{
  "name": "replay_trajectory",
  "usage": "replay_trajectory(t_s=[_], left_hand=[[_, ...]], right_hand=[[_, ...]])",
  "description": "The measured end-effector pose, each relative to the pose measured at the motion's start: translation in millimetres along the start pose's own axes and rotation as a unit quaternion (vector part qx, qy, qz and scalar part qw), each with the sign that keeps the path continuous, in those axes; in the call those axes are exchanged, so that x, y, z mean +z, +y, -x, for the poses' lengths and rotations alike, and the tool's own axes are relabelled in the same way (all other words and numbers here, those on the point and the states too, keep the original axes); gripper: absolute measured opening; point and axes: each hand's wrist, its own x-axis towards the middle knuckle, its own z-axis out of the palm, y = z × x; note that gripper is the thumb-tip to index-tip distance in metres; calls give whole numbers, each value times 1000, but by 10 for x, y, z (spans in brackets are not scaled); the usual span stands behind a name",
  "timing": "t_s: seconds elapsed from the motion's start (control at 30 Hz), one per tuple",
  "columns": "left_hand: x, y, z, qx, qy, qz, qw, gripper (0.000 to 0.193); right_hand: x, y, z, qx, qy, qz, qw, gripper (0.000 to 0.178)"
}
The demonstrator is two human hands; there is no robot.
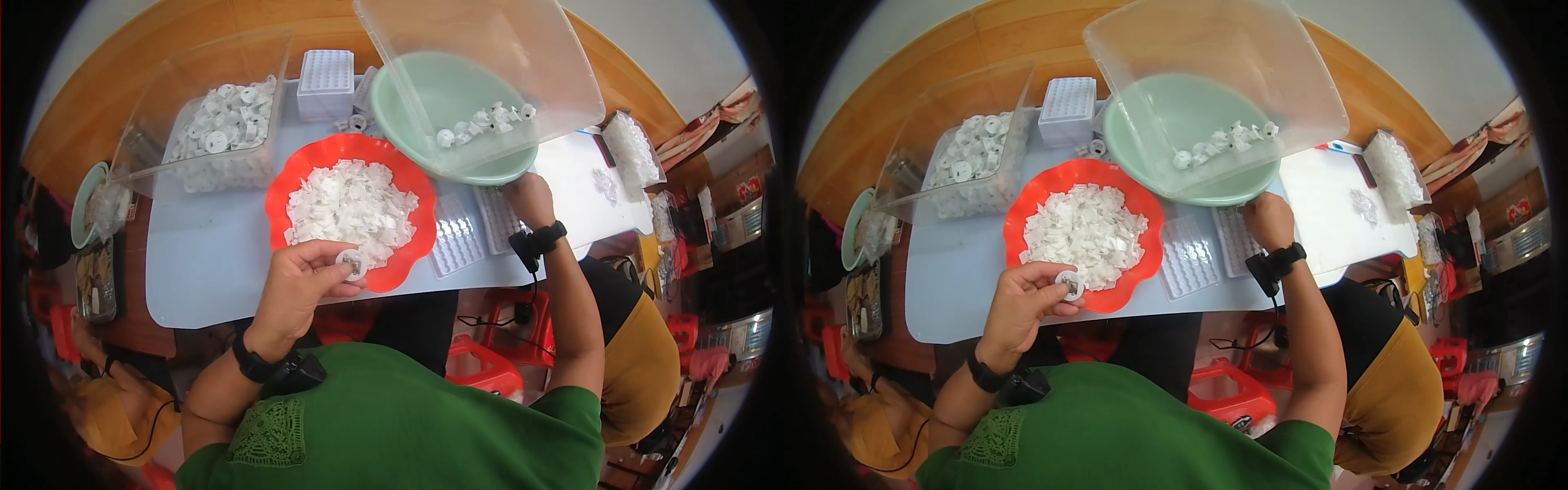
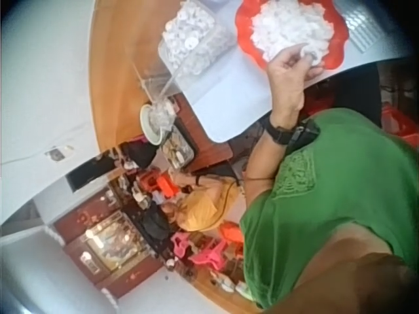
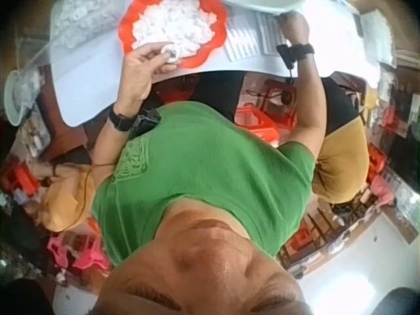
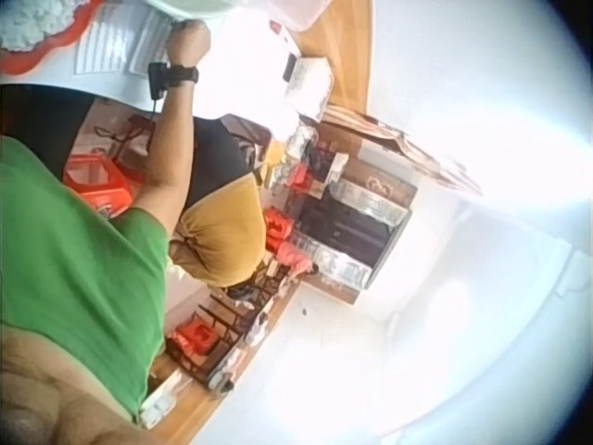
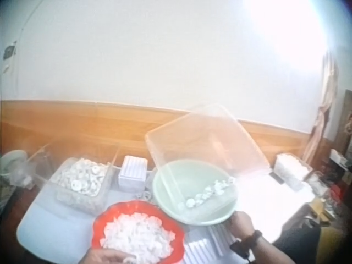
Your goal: The recorder is assembling small white plastic components by inserting small black pieces into them.
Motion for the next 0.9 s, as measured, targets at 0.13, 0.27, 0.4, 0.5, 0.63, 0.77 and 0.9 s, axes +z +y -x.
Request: replay_trajectory(t_s=[0.13, 0.27, 0.4, 0.5, 0.63, 0.77, 0.9], left_hand=[[-4, -21, 5, 2, 5, -3, 1000, 24], [3, -12, 6, -15, 10, 3, 1000, 28], [-15, -1, 35, -7, -17, 15, 1000, 31], [-28, -3, 55, 8, -23, 12, 1000, 30], [-70, -21, 78, 22, -23, 2, 999, 29], [-84, -24, 94, 23, -19, -20, 999, 27], [-62, -43, 92, 21, -14, -25, 999, 25]], right_hand=[[82, -6, -21, 26, 38, -19, 999, 17], [-19, -59, 9, 33, 20, -124, 992, 17], [19, -30, 7, 41, 5, -151, 988, 16], [81, -55, 12, 47, 19, -204, 978, 18], [-10, -48, 16, 63, -28, -162, 984, 14], [-169, -3, 170, 43, 34, -114, 992, 7], [-531, -426, 516, 42, 75, -186, 979, 6]])
